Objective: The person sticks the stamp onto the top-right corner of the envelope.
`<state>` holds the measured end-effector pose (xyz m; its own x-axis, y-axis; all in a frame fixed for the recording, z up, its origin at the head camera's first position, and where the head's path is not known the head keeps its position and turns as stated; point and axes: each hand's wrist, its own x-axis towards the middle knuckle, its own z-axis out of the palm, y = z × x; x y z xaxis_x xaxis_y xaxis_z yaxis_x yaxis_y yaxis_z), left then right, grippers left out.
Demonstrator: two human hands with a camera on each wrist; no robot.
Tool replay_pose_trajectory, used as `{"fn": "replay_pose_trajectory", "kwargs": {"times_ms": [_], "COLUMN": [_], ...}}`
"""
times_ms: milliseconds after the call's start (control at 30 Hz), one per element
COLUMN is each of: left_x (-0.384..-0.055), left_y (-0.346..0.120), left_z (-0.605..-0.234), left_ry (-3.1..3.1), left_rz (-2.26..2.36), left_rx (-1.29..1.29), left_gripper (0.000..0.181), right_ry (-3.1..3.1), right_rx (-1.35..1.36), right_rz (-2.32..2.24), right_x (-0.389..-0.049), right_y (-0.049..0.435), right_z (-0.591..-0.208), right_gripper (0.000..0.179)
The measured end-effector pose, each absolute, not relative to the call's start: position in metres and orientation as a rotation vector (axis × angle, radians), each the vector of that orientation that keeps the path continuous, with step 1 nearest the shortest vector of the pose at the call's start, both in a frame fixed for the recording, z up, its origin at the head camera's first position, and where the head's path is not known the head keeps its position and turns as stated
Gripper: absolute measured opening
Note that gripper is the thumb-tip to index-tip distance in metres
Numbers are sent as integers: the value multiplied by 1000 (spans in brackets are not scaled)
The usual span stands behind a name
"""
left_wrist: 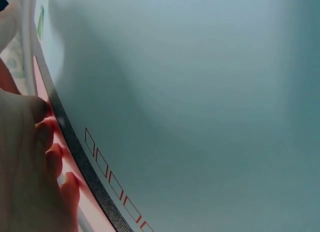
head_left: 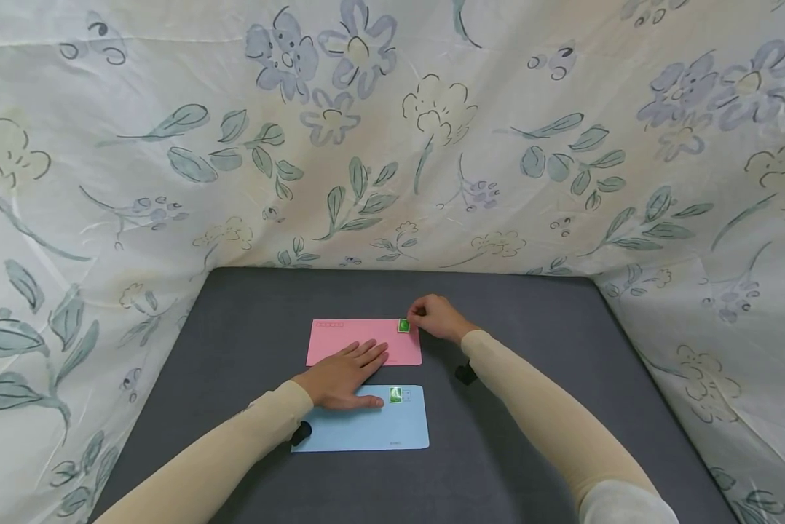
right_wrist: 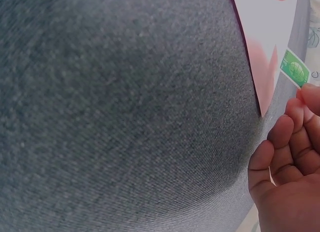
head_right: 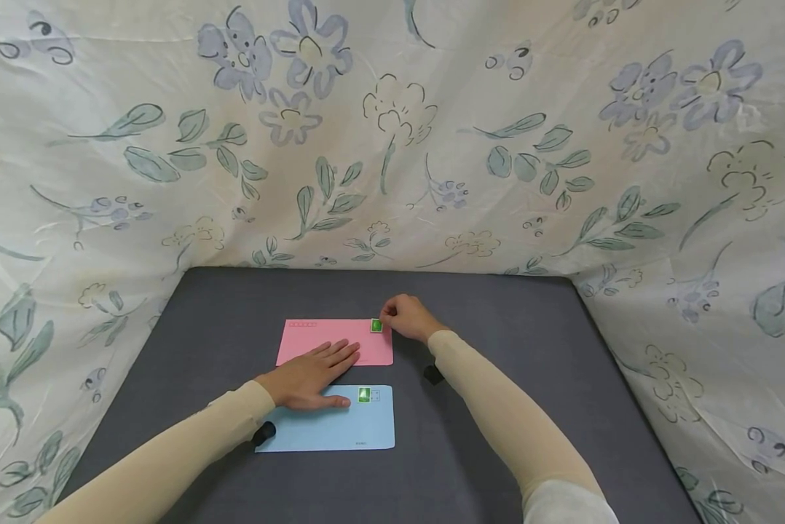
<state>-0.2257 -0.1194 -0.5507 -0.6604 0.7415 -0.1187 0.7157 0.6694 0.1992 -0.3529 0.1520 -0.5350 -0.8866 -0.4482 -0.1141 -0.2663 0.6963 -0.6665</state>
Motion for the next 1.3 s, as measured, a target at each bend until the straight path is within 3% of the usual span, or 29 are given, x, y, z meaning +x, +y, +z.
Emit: {"fn": "replay_pose_trajectory", "kwargs": {"times_ms": [1300], "left_x": [-224], "left_y": [-122], "left_z": [-550], "left_ry": [2679], "left_rz": [199], "left_rx": [1190], "left_gripper": [98], "right_ry": [2610], "right_rx": [-576], "right_rz": [-1022], "right_x": [-352], "right_y": [134], "right_z": [-540], "right_gripper": [12]}}
